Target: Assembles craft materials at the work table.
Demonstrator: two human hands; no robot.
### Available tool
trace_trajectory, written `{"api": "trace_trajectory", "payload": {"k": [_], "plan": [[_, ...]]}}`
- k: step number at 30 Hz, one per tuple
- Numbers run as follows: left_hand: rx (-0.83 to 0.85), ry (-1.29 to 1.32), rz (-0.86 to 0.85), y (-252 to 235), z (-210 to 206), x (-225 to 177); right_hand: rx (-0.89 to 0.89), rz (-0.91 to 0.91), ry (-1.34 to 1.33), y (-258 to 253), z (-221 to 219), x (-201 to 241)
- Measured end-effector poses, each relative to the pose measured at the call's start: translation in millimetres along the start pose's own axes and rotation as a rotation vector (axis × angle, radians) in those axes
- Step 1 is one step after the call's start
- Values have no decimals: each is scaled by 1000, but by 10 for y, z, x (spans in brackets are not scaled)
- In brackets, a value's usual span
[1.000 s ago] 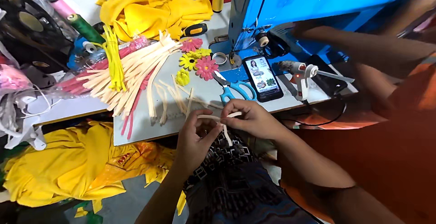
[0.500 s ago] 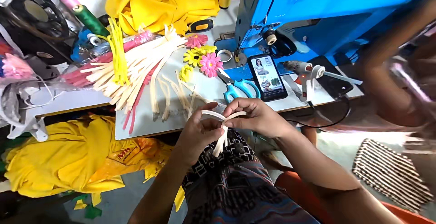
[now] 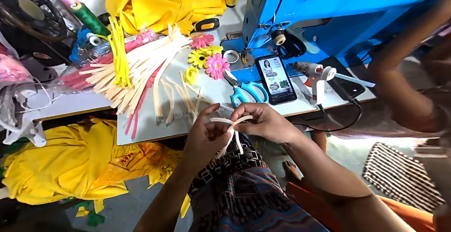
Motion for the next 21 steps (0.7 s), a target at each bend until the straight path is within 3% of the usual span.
{"api": "trace_trajectory", "payload": {"k": [4,11,21], "plan": [[-83,-158,-59,-4,15,-14,-84,-50,-38,1,-34,-38],[-213,-943,-699,185,-230,-325,-224,-43,41,45,6,-22],[-272,-960,-665,177,-184,-346,-240,208,369,102,23,278]]}}
Point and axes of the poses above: each hand's wrist, its own y-axis away from the middle knuckle, its own z-axis out of the back of the hand, x = y × z, the point moved 8 cm from there along -y, towards the middle knuckle, and after that the axes turned 11 degrees about -z, right-handed, at the moved point
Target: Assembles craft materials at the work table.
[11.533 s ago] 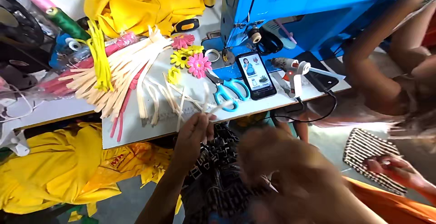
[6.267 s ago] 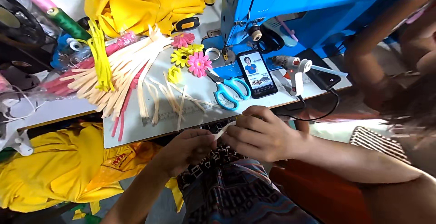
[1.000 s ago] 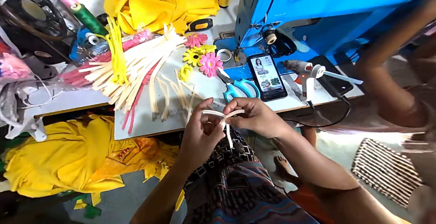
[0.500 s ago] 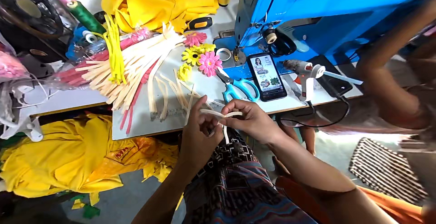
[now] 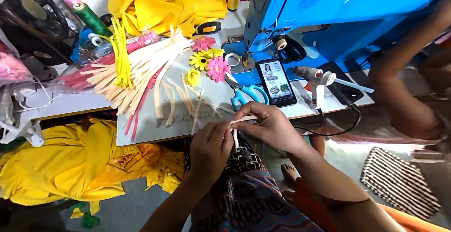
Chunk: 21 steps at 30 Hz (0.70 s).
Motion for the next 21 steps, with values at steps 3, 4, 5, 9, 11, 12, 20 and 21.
{"api": "trace_trajectory", "payload": {"k": [3,4,5,9,11,12,20,21], "plan": [[-12,3,39,12,-18,43,-5,46,23,-12,-57,16],[11,72,92,12,-19,92,19,51,5,-25,-74,17],[64,186,169,14,-27,155,58,43,-21,-42,-84,12],[319,679,568,78,-115,393,278,-43,-54,-116,-104,-48],[349,887,707,101,-157,402,354,-46,-119,-152,-122,-40],[348,980,766,118,-183,391,386,-45,-170,-164,-133,-35],[431,1367,969,187,-333,266,609,-112,-296,-156,-177,-99],[453,1378,963,189,-348,260,618,-96,-263,-156,-164,-79]]}}
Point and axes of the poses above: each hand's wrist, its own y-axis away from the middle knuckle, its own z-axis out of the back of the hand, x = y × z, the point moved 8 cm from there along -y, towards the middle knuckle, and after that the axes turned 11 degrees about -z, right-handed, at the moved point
